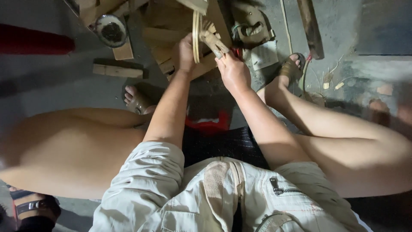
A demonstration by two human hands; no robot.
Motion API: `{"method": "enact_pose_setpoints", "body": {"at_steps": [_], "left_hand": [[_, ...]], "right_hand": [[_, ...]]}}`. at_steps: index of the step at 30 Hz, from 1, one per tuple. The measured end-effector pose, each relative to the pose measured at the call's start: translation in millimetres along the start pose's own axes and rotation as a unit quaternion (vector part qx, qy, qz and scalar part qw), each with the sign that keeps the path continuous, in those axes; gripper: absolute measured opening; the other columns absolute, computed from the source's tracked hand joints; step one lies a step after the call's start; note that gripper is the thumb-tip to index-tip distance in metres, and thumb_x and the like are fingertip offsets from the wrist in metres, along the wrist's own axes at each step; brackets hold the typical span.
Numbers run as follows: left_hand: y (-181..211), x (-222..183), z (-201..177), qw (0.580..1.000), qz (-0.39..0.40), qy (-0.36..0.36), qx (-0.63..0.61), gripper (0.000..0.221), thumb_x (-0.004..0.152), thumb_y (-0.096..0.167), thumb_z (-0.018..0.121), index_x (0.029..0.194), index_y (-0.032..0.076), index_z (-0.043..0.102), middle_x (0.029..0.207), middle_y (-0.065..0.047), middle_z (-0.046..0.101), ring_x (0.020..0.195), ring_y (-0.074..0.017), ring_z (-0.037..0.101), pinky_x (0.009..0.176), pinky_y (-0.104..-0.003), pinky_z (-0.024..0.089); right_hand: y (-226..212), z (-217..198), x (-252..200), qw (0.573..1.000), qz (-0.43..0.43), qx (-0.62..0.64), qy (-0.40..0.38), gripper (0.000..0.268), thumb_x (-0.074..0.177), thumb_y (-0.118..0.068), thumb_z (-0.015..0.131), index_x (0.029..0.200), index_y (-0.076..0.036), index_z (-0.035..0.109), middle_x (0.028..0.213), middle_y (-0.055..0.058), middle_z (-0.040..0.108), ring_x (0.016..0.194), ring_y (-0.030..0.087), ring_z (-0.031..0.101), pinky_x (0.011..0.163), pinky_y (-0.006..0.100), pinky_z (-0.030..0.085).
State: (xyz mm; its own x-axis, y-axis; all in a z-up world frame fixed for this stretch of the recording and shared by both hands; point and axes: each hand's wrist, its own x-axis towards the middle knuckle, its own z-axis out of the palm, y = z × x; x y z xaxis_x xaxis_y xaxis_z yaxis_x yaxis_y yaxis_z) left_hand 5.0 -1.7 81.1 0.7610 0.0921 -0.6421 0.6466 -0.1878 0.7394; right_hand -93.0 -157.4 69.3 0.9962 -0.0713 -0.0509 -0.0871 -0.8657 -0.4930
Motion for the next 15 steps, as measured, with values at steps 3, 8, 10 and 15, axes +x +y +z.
{"method": "enact_pose_setpoints", "body": {"at_steps": [3, 8, 10, 15], "left_hand": [[-58, 56, 18, 0.987, 0.064, -0.064, -0.131, 0.035, 0.101, 0.020, 0.046, 0.072, 0.018, 0.065, 0.056, 0.005, 0.054, 0.047, -0.0098, 0.048, 0.044, -0.026, 0.038], [-38, 38, 15, 0.985, -0.019, -0.030, -0.169, 0.040, 0.091, 0.032, 0.061, 0.054, 0.020, 0.054, 0.047, 0.002, 0.047, 0.042, -0.0144, 0.045, 0.043, -0.031, 0.035], [-60, 51, 20, 0.967, 0.021, -0.080, -0.243, 0.044, 0.098, 0.023, 0.056, 0.055, 0.016, 0.056, 0.044, -0.001, 0.047, 0.033, -0.0180, 0.044, 0.032, -0.034, 0.034], [-84, 77, 27, 0.968, 0.138, -0.107, -0.182, 0.032, 0.103, 0.017, 0.050, 0.080, 0.012, 0.071, 0.052, 0.001, 0.056, 0.041, -0.0126, 0.052, 0.036, -0.029, 0.042]], "right_hand": [[8, 14, 4, 0.993, -0.080, -0.005, 0.082, 0.027, 0.105, -0.027, 0.064, 0.117, -0.004, 0.061, 0.083, 0.020, 0.069, 0.062, 0.042, 0.066, 0.048, 0.054, 0.048], [1, 3, 9, 0.999, 0.005, -0.013, -0.030, 0.026, 0.106, -0.035, 0.058, 0.107, -0.010, 0.063, 0.072, 0.017, 0.068, 0.056, 0.039, 0.064, 0.047, 0.049, 0.046], [0, -1, 5, 0.999, 0.021, 0.007, -0.033, 0.026, 0.106, -0.033, 0.059, 0.109, -0.008, 0.062, 0.075, 0.018, 0.069, 0.057, 0.038, 0.064, 0.047, 0.048, 0.046], [-7, -3, 8, 0.999, -0.030, -0.019, 0.040, 0.034, 0.108, -0.036, 0.057, 0.102, -0.003, 0.059, 0.072, 0.016, 0.068, 0.053, 0.032, 0.064, 0.041, 0.045, 0.047]]}}
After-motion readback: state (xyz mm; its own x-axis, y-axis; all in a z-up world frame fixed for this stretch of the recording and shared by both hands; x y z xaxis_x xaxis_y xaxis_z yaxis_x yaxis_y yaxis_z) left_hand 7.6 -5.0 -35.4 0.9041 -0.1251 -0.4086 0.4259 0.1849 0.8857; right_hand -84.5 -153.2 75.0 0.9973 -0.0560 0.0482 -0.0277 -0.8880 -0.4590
